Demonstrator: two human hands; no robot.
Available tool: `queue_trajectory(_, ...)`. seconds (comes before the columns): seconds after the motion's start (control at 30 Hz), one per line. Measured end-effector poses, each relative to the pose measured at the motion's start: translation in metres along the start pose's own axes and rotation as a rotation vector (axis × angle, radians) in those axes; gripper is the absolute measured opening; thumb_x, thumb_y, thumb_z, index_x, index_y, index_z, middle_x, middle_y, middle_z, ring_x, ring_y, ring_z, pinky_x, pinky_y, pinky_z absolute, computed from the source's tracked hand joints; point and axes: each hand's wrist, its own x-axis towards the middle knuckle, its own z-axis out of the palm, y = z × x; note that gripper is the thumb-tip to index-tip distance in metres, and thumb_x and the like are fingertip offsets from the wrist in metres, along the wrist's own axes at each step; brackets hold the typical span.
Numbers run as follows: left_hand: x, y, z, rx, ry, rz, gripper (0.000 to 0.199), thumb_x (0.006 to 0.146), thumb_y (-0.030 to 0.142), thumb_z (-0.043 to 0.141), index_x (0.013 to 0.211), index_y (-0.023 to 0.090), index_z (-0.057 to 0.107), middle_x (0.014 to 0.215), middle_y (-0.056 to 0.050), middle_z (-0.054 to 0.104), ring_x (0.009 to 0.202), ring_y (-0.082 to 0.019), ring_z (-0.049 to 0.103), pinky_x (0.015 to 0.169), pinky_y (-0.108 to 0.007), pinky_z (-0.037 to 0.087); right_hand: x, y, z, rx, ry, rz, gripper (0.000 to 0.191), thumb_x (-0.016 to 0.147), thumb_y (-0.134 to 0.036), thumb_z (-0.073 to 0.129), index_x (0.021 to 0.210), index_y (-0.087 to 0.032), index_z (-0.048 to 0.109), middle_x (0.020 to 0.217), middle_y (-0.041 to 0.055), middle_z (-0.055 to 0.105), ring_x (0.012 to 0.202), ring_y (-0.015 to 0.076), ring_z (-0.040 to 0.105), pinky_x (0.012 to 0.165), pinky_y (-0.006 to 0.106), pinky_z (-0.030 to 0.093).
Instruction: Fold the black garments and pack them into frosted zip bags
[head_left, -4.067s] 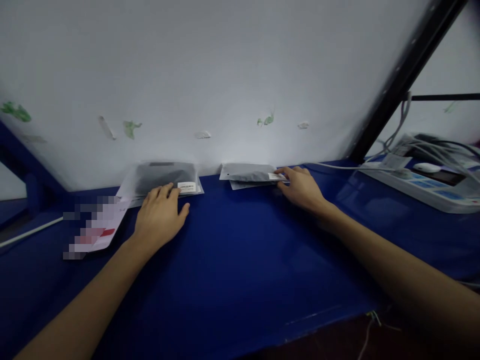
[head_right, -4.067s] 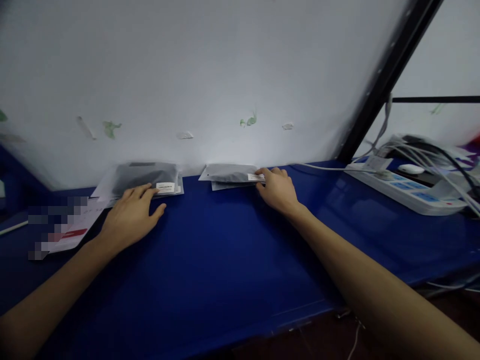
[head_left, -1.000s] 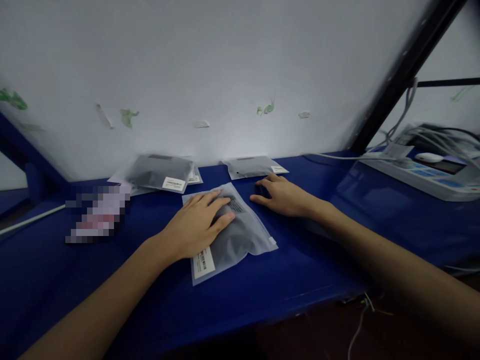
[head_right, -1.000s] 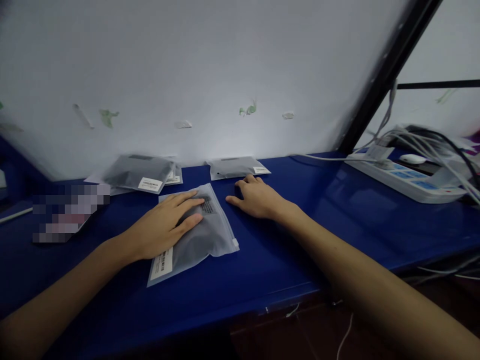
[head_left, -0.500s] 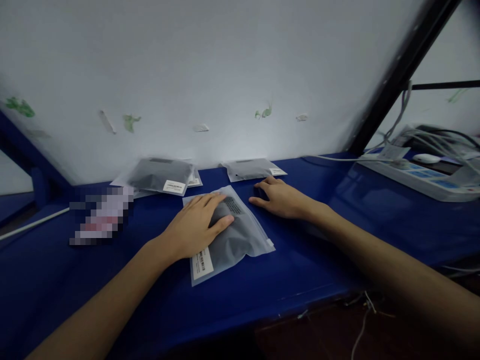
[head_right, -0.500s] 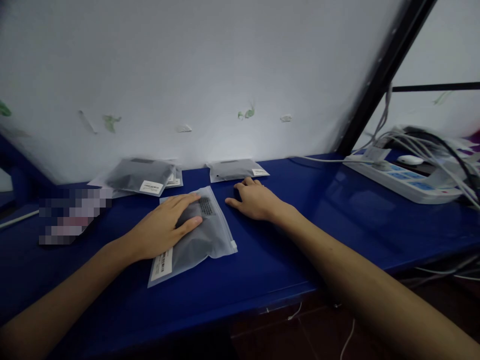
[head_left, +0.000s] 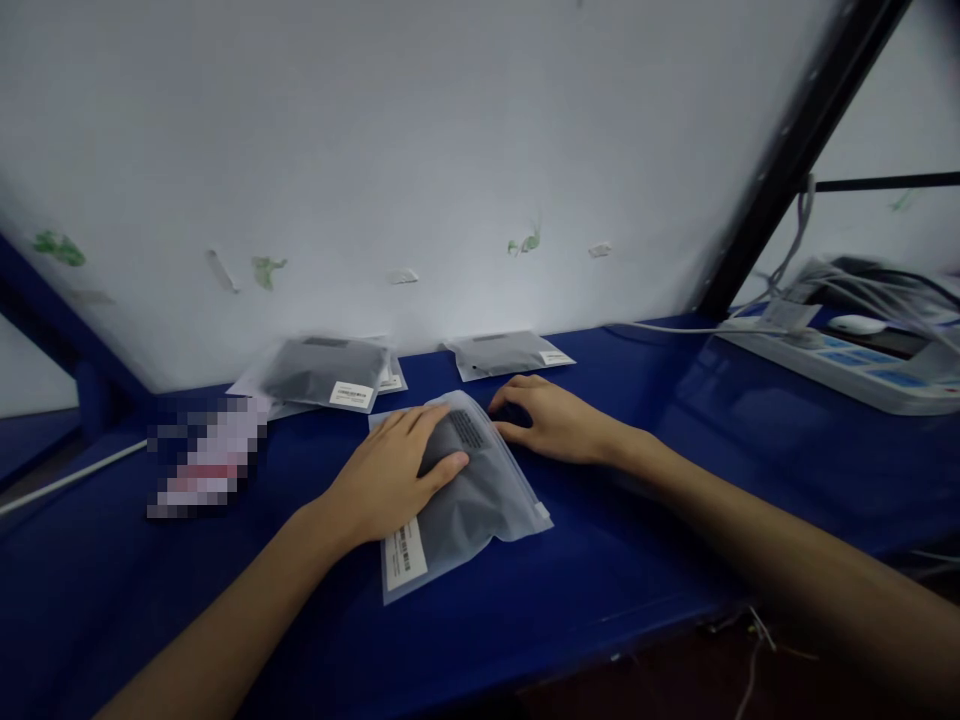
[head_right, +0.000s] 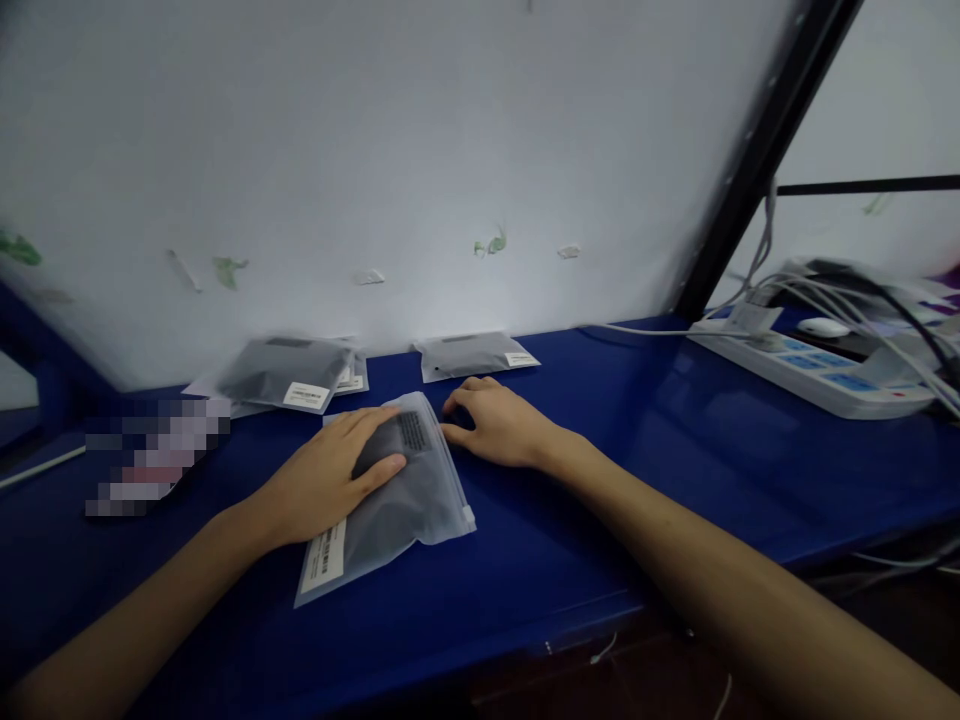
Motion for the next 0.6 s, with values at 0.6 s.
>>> queue_trajectory(0.6,-0.002,0.01,0.008,0.009,0.049,0.095,0.056,0.099,0.054,0.033,0.143,0.02,0.039,0.147,-0.01,0.047,0.136,-0.029,0.041,0.112,-0.048,0.033,0.005,-0.009,0.012,0.151,0.056,0.064,0.022,0.086,-0.039,0.06,0.087,-0.021,0.073,0.1,0.0082,0.068,0.097,0.0245,0.061,0.088,0.039,0.05)
